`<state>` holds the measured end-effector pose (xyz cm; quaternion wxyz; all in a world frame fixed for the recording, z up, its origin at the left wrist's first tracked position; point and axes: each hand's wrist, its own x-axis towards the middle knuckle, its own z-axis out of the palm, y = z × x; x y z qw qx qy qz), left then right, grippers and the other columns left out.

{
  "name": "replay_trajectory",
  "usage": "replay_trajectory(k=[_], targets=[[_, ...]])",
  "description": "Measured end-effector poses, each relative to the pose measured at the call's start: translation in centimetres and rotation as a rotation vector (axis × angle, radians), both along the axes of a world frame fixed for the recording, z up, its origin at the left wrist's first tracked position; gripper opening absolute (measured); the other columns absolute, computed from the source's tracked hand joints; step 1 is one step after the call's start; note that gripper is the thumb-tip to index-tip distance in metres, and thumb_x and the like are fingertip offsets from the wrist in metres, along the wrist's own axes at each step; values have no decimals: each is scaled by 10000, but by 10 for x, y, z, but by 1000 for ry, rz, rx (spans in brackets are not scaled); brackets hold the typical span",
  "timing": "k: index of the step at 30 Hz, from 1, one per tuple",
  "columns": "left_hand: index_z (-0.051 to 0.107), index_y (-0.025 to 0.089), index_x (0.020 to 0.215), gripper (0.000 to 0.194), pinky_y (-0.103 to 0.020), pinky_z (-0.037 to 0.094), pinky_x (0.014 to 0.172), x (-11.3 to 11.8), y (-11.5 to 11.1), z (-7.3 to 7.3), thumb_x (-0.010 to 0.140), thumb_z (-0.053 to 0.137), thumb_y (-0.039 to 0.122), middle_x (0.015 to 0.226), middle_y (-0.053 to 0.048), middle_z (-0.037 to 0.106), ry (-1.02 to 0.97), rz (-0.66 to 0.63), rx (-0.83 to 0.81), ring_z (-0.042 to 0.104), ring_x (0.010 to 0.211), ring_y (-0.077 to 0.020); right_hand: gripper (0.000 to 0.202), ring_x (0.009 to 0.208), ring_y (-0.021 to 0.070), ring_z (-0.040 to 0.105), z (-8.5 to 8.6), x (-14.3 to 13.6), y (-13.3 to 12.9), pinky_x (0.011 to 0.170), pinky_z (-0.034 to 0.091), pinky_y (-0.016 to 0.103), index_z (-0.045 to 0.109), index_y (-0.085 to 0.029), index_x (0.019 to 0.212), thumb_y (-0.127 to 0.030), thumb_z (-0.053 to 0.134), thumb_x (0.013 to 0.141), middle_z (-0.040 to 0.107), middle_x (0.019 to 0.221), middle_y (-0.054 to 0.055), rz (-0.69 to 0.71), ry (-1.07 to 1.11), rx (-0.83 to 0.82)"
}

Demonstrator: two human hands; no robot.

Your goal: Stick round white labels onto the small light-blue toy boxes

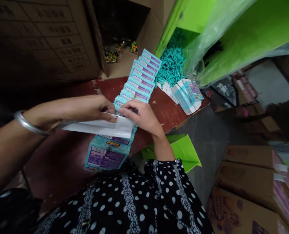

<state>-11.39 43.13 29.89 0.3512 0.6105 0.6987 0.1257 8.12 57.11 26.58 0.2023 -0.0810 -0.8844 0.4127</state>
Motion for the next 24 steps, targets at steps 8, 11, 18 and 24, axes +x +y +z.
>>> replay_trajectory(k=[8,11,18,24], targets=[[706,205,788,247,-280,341,607,-8,0,3,941,640,388,720,-16,656,-61,-124,67,570,669,-174,218,848,165,714,-7,0,-16,815,561,341,804,-239,840,-377,817,1008,776,869,9,28,209,-5],[703,203,813,252,-263,360,604,-14,0,5,954,617,392,756,-17,681,-49,-137,53,590,679,-173,194,899,177,731,-11,-2,-6,838,575,356,818,-270,849,-405,842,986,796,923,6,-29,347,-40],[696,191,786,206,-271,350,610,-9,8,2,926,641,332,763,-32,703,-28,-99,20,613,697,-178,188,951,219,743,-32,-38,77,942,568,384,765,-220,797,-343,827,925,805,930,32,-418,234,-18],[690,195,779,186,-282,347,625,-8,12,5,926,651,302,752,-26,698,-20,-84,-20,612,698,-181,117,922,216,725,-48,-53,97,958,562,388,734,-215,804,-253,806,889,794,936,20,-505,49,83]])
